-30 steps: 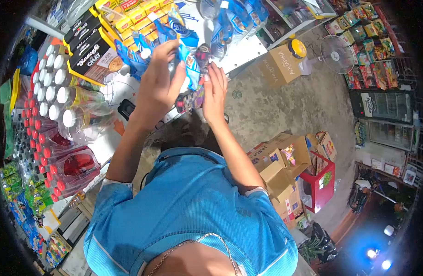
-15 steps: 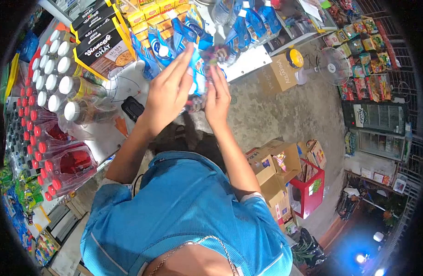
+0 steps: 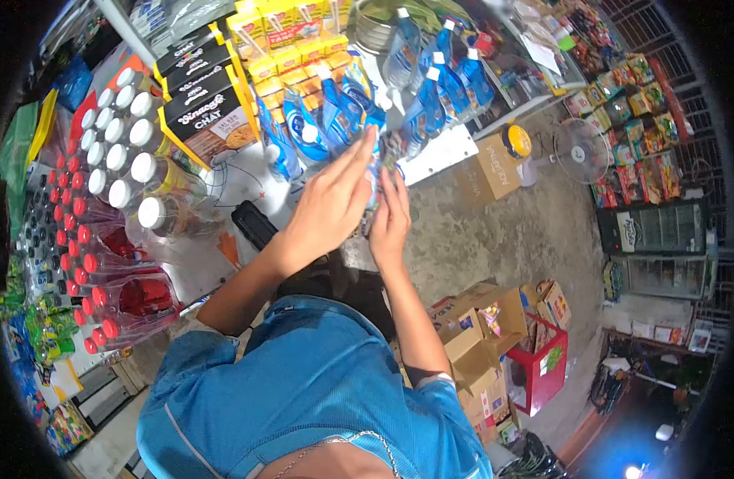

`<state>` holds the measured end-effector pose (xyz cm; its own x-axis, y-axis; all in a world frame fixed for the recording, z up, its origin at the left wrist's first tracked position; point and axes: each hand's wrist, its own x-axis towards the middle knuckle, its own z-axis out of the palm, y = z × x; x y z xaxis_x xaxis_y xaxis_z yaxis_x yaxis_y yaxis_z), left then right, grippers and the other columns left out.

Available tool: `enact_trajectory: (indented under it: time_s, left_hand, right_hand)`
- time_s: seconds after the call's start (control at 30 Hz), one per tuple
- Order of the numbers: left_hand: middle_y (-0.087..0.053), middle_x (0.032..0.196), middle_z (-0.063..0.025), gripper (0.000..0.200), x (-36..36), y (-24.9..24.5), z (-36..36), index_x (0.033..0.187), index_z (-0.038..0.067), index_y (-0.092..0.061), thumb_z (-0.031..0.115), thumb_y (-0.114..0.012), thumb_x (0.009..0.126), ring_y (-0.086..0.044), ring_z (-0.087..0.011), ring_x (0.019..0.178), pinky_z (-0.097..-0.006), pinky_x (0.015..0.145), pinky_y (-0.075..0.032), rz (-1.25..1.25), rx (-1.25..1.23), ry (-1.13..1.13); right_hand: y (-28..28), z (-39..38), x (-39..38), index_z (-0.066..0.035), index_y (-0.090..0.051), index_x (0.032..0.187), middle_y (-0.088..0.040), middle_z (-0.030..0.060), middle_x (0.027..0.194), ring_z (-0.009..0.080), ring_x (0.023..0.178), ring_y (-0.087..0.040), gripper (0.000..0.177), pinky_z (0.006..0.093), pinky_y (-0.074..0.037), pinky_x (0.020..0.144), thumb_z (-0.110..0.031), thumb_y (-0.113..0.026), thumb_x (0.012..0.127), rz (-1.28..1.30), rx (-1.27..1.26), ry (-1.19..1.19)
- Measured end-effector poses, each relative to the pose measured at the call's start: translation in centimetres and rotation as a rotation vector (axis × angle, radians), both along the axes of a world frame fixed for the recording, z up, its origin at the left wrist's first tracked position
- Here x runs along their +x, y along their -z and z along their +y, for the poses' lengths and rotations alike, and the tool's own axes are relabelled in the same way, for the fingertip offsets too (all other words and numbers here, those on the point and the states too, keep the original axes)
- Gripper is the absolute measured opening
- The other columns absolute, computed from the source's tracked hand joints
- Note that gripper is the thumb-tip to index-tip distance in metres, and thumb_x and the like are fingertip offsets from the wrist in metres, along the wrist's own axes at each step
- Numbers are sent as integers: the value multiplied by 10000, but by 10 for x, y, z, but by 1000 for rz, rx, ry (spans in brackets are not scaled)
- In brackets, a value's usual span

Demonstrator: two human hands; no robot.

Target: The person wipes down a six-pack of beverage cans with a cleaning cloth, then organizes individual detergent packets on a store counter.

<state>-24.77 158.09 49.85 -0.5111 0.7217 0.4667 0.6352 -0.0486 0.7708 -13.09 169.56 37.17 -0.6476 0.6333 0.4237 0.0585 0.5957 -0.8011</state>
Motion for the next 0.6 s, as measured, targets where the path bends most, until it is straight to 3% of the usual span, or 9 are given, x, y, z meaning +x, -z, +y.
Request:
enact_trajectory:
  time_s: [0.17,0.3,0.37,0.43,0.47,0.57,0.6]
  left_hand:
    - [-464,1544,-313,601,11,0,7,1598,-27,-336,81,-490,1028,-523,-471,1363,-477,1095,-479,-29,21,41]
    - [-413,1563,-349,638,6,3,11,1588,-76,-303,111,-517,1017,-542,-502,1328,-503,1073,-499,-8,4,31]
    - [-410,1558,-360,634,4,2,11,1590,-78,-294,108,-508,1022,-533,-505,1336,-505,1081,-492,11,-3,32]
    - [-432,1556,-337,633,6,2,8,1591,-60,-315,112,-522,1018,-518,-491,1359,-493,1093,-484,-7,-9,27]
    - [-455,1555,-313,633,5,1,9,1593,-43,-336,116,-536,1014,-503,-477,1382,-480,1104,-475,-23,-17,23]
    - [-435,1577,-305,683,14,-2,10,1585,-48,-349,177,-608,994,-484,-466,1410,-475,1126,-459,-62,37,5]
    - [-415,1595,-300,746,16,-4,11,1579,-46,-364,238,-681,966,-475,-458,1425,-464,1137,-452,-118,25,-5]
  right_hand:
    - [-30,-4,2,-11,-578,1472,-523,214,1550,343,1470,-468,470,415,-354,1207,-4,-445,1022,-26,-257,47]
    - [-98,-28,-6,6,-569,1474,-502,243,1556,367,1489,-436,474,427,-348,1211,3,-447,1016,53,-67,15]
    - [-53,-17,-7,2,-569,1476,-484,252,1568,381,1489,-432,464,428,-348,1209,-14,-463,1024,90,-57,1]
    - [-15,-7,2,11,-568,1473,-466,250,1582,381,1492,-430,441,430,-348,1208,-44,-471,1047,-67,-19,46]
    - [-4,-1,6,33,-561,1473,-446,248,1598,372,1494,-428,427,434,-344,1212,-67,-466,1069,-121,-147,23]
    - [-88,-21,-3,57,-553,1470,-433,243,1608,355,1493,-431,422,442,-366,1204,-90,-442,1090,-19,-218,-61]
    - [-87,-24,-3,57,-553,1470,-433,243,1608,355,1493,-431,422,442,-366,1204,-90,-442,1090,-24,-227,-53]
